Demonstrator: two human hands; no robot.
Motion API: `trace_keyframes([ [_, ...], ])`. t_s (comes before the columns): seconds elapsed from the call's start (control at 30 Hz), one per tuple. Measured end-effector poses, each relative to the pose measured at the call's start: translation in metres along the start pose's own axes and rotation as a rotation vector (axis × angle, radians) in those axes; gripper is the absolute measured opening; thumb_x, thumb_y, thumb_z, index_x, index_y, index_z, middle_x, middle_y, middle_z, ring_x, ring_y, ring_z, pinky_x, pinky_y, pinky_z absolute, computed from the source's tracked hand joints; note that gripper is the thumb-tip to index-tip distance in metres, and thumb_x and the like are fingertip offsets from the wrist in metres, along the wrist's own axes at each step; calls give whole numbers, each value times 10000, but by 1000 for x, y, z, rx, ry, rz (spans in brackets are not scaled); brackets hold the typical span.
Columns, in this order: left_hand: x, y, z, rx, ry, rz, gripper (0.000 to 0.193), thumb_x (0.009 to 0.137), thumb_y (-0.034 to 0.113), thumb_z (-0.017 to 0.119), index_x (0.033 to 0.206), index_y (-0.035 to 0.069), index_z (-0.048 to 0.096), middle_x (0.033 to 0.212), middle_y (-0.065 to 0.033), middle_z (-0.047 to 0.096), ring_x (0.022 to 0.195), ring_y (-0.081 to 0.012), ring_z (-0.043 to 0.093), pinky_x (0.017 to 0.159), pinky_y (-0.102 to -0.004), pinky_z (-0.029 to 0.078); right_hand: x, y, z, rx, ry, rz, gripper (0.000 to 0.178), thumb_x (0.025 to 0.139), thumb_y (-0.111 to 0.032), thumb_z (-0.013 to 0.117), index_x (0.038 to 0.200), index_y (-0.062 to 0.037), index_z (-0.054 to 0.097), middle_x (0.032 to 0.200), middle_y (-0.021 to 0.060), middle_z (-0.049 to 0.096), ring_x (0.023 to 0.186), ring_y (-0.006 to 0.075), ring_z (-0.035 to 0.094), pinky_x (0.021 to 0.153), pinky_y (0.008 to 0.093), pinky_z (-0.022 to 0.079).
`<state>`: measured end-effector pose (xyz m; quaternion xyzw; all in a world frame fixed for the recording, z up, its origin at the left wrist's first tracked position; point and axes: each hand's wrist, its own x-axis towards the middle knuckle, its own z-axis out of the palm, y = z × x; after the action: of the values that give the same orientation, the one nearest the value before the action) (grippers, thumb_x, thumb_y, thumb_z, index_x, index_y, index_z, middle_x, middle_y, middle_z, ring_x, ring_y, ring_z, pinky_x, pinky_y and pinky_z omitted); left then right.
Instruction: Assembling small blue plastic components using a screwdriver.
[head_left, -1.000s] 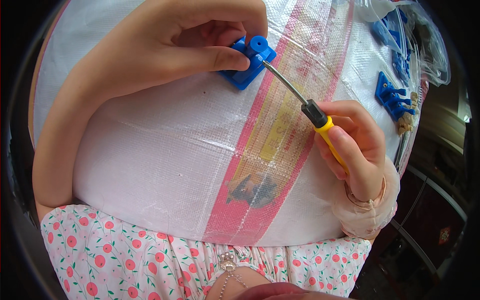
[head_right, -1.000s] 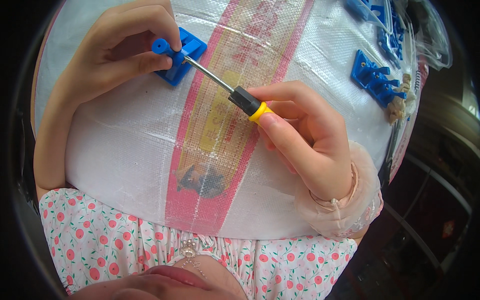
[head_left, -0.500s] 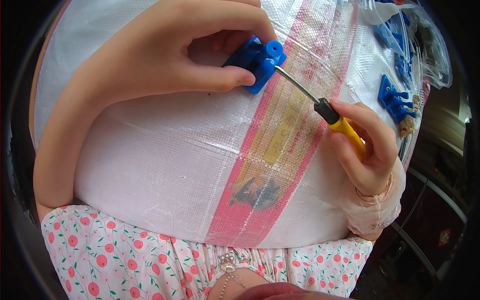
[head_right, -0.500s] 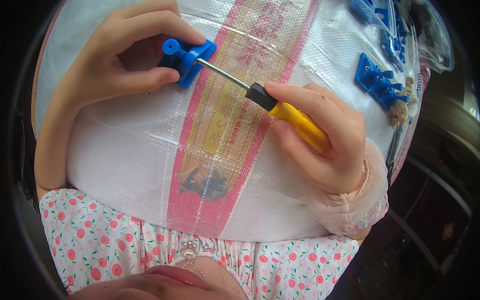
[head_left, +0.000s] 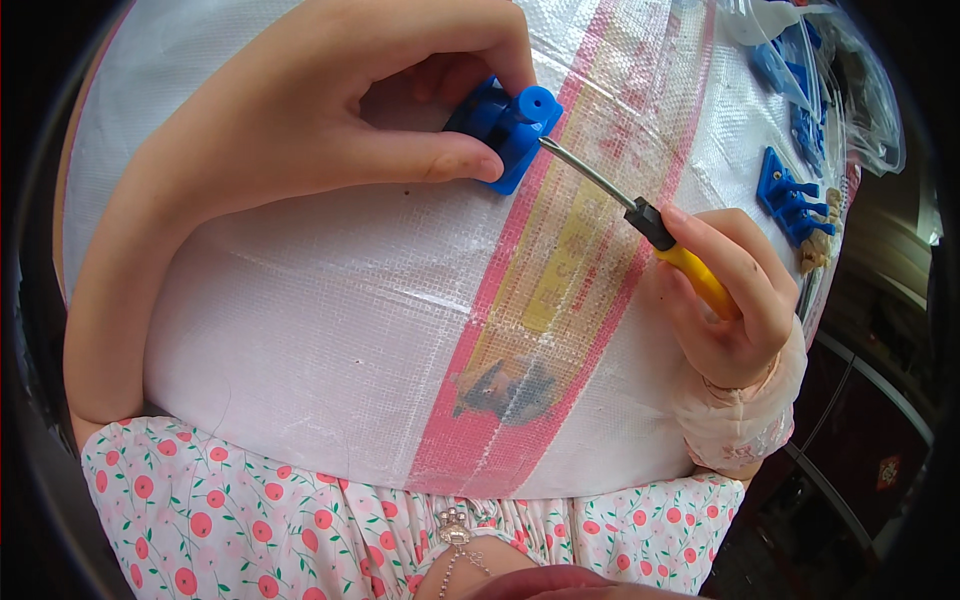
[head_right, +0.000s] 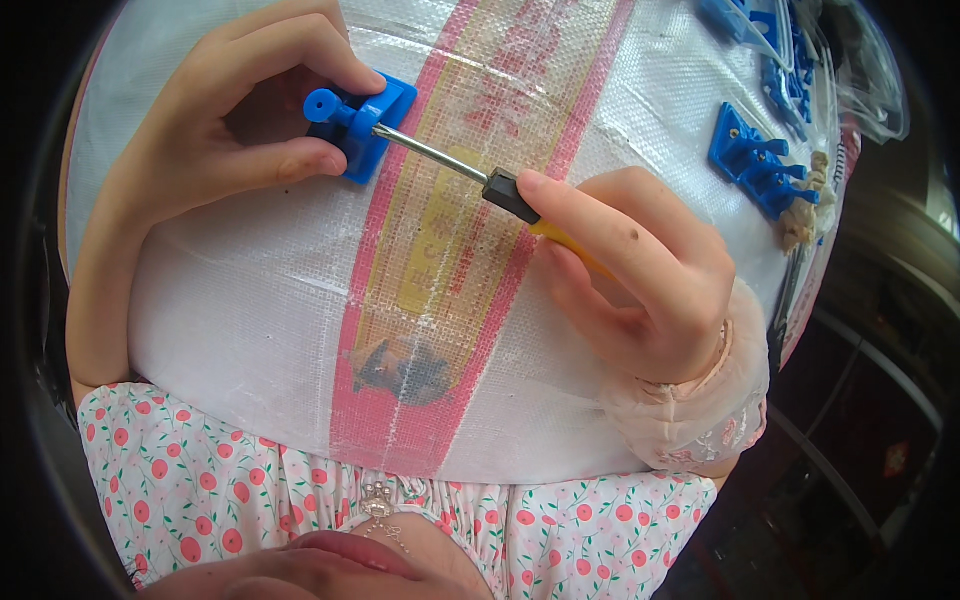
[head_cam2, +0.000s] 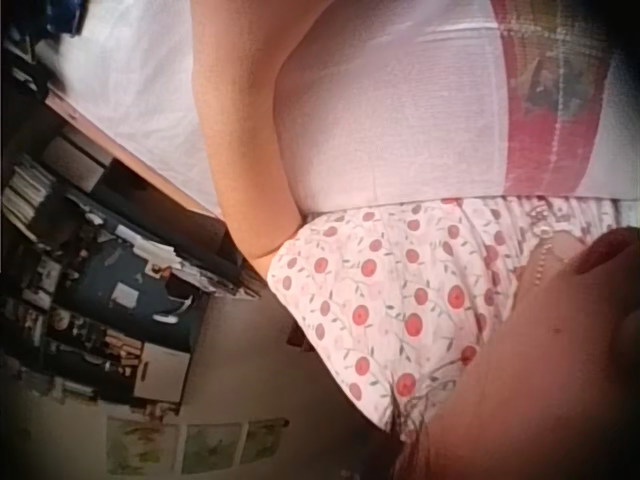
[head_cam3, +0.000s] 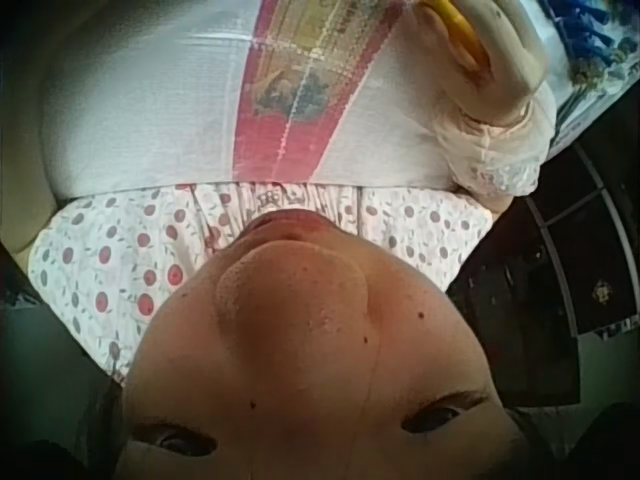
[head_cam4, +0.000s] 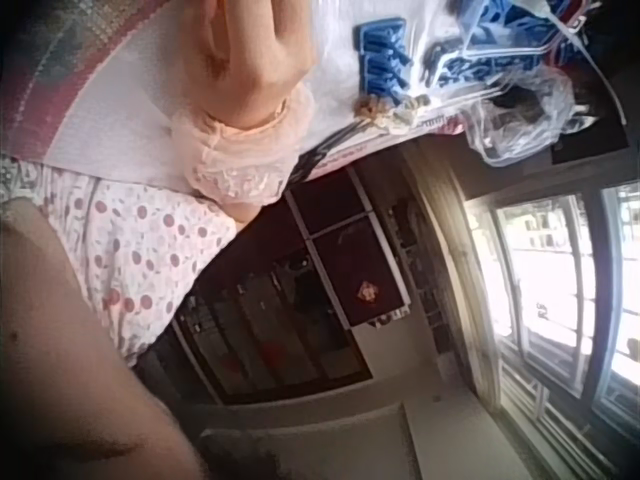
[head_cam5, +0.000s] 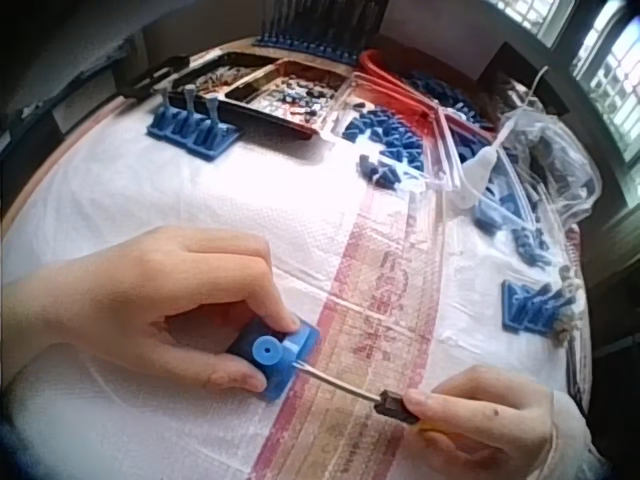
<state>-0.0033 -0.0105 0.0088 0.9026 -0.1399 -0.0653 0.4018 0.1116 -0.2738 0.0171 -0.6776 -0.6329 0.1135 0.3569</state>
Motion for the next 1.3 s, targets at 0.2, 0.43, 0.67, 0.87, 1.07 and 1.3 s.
trace_keyframes([
  [0.2, 0, 1, -1, -51, 19, 30, 307, 789, 215, 736, 977, 25, 585, 868, -110, 585, 757, -199, 573, 637, -289, 452, -1, 1, 0, -14, 20, 15, 474, 633, 160, 646, 1087, 27, 634, 774, 111, 575, 598, 160, 568, 488, 238, 417],
  [0.43, -1, 1, -5, -26, 39, 124, 295, 786, 220, 739, 946, 30, 581, 843, -101, 576, 737, -195, 562, 618, -293, 442, -3, 1, 4, -149, 26, -19, 484, 603, 135, 667, 1065, -6, 659, 781, 100, 561, 589, 163, 557, 481, 239, 415],
  [0.67, 0, -1, -2, -2, 1, 2, 298, 783, 228, 744, 935, 29, 581, 821, -93, 568, 715, -185, 552, 603, -280, 430, -4, -2, 7, -443, 30, -180, 480, 575, 16, 710, 1046, -71, 685, 849, 81, 531, 601, 148, 517, 477, 230, 408],
  [0.87, -2, -8, -4, -58, 30, 50, 290, 771, 202, 754, 934, 14, 606, 826, -89, 574, 708, -158, 553, 587, -254, 430, -1, -4, 9, -610, 45, -299, 482, 572, -2, 708, 1047, -84, 685, 855, 67, 519, 590, 129, 480, 489, 208, 409],
  [1.07, -1, -4, -4, -9, 38, 13, 287, 760, 190, 762, 930, 9, 619, 824, -85, 577, 706, -154, 554, 590, -250, 431, -5, -11, 8, -643, -37, -243, 511, 593, 47, 705, 1089, -68, 666, 944, 89, 527, 665, 175, 529, 553, 243, 451],
  [1.3, -1, -2, -1, -8, 72, 43, 289, 758, 195, 764, 930, 13, 621, 823, -82, 578, 704, -153, 551, 589, -250, 428, -4, -12, 6, -611, -72, -221, 533, 599, 62, 715, 1114, -67, 658, 961, 95, 526, 681, 184, 538, 566, 261, 456],
])
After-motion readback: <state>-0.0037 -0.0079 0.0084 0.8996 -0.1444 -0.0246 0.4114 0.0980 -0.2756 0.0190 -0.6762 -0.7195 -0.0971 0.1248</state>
